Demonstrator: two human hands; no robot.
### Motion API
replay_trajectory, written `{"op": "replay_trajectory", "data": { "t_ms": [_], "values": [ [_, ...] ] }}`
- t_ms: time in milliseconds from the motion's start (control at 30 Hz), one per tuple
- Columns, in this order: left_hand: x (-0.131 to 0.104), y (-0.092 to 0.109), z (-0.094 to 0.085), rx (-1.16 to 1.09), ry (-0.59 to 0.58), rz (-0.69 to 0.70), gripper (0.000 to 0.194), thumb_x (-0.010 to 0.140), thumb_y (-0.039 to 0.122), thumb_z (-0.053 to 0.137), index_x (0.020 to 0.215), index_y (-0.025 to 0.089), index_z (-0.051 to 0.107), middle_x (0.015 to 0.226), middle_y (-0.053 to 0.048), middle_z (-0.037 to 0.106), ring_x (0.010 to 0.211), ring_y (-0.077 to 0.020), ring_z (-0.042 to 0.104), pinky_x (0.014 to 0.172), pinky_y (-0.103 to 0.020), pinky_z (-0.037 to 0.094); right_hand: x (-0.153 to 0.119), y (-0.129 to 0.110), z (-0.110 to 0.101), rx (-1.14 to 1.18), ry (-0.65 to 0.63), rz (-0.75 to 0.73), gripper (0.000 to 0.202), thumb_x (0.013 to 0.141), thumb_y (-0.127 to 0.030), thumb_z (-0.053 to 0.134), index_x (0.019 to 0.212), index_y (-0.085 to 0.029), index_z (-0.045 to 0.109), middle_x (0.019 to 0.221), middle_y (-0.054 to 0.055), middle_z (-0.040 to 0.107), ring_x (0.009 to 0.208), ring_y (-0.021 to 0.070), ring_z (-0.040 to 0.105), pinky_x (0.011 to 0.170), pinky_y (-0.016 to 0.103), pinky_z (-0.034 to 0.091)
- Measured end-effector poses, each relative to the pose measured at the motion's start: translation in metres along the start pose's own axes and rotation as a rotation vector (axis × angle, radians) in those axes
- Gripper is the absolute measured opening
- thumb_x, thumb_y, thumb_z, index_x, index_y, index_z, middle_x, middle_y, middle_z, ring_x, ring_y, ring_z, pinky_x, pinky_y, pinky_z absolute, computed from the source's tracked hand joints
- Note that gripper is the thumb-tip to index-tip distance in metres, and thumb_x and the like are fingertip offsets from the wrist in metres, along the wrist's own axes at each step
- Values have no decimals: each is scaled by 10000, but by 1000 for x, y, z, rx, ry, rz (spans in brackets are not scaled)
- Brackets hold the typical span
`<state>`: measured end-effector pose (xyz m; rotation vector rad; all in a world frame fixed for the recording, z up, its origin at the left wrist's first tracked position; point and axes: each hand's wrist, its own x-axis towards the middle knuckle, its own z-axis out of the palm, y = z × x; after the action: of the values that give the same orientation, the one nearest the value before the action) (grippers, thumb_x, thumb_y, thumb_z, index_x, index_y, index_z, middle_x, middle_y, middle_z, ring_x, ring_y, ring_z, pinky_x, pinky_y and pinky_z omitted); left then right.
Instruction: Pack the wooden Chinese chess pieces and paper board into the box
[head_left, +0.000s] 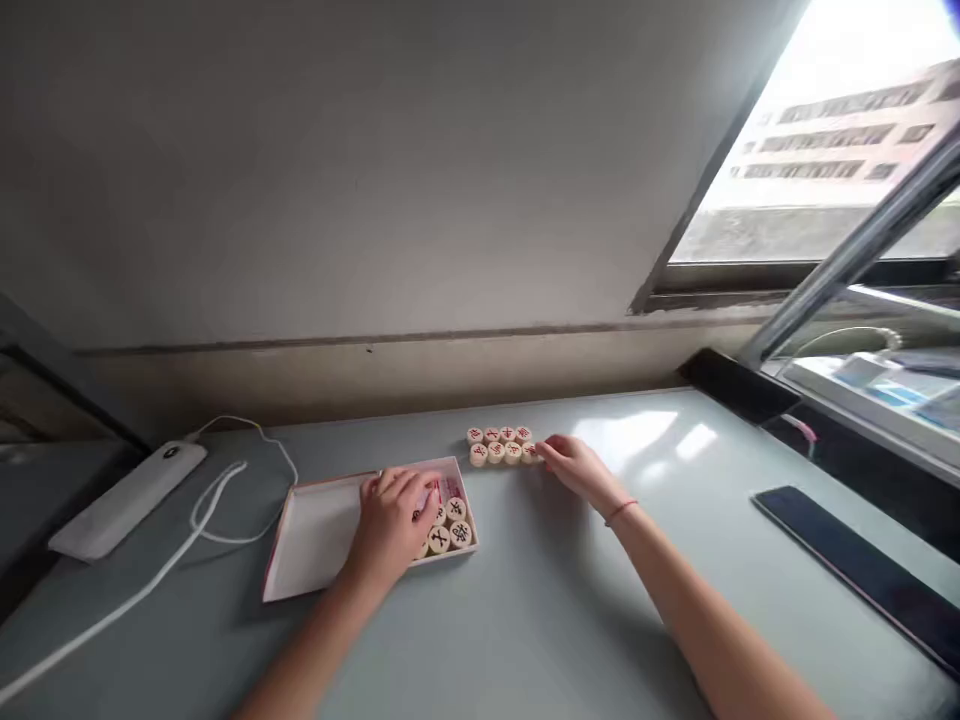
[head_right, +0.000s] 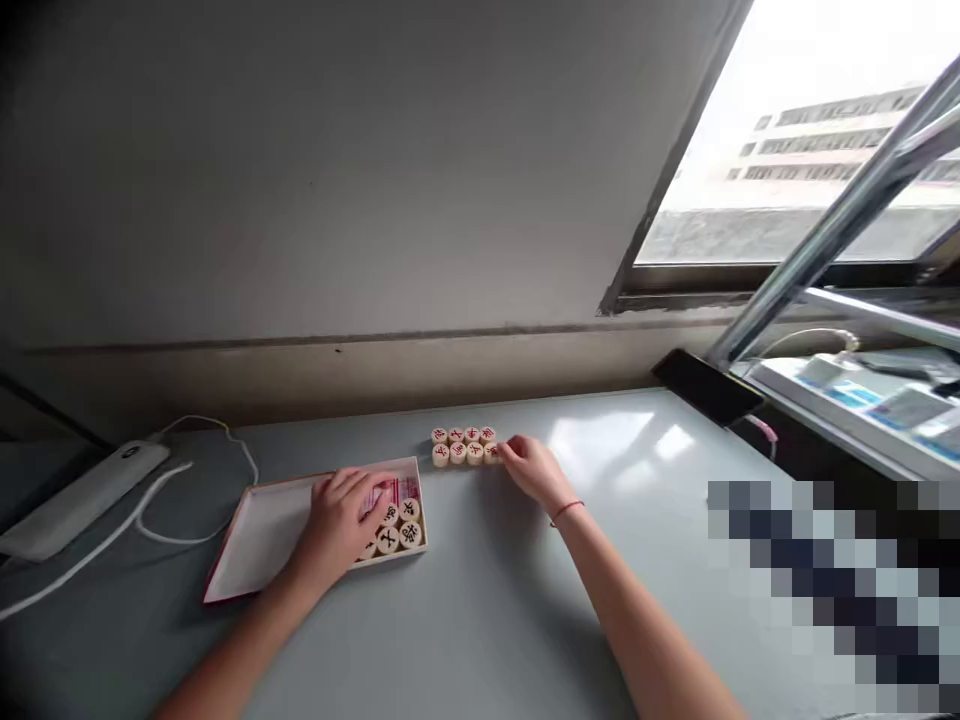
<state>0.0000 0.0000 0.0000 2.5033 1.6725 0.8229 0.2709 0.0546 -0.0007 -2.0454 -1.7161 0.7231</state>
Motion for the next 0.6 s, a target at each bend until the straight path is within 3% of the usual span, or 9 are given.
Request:
{"op": "replay_trajectory", "data": {
  "t_ms": [433, 533, 600],
  "values": [
    [6, -6, -9, 10, -24, -14, 188, 882, 237, 472, 928, 233, 653, 948, -19, 711, 931, -216, 585, 818, -356, 379, -10, -4, -1, -150, -18, -80, 121, 748, -267, 505, 651, -205, 469, 618, 14, 570, 558, 141, 462, 514, 230, 300],
    [12, -19, -20, 1, -67, -7, 200, 890, 260, 457, 936, 233, 650, 963, -20, 704, 923, -216, 588, 790, -346, 394, -14, -9, -1, -200, 73, -102, 88, 780, -269, 481, 716, -209, 492, 573, -2, 532, 534, 148, 448, 499, 233, 280],
    [16, -30, -29, -16, -105, -2, 220, 895, 269, 437, 923, 224, 650, 950, -22, 700, 884, -205, 591, 780, -338, 408, -21, -18, 2, -177, 149, -196, 116, 832, -267, 425, 821, -203, 521, 551, -16, 512, 509, 146, 445, 501, 233, 282]
  ]
}}
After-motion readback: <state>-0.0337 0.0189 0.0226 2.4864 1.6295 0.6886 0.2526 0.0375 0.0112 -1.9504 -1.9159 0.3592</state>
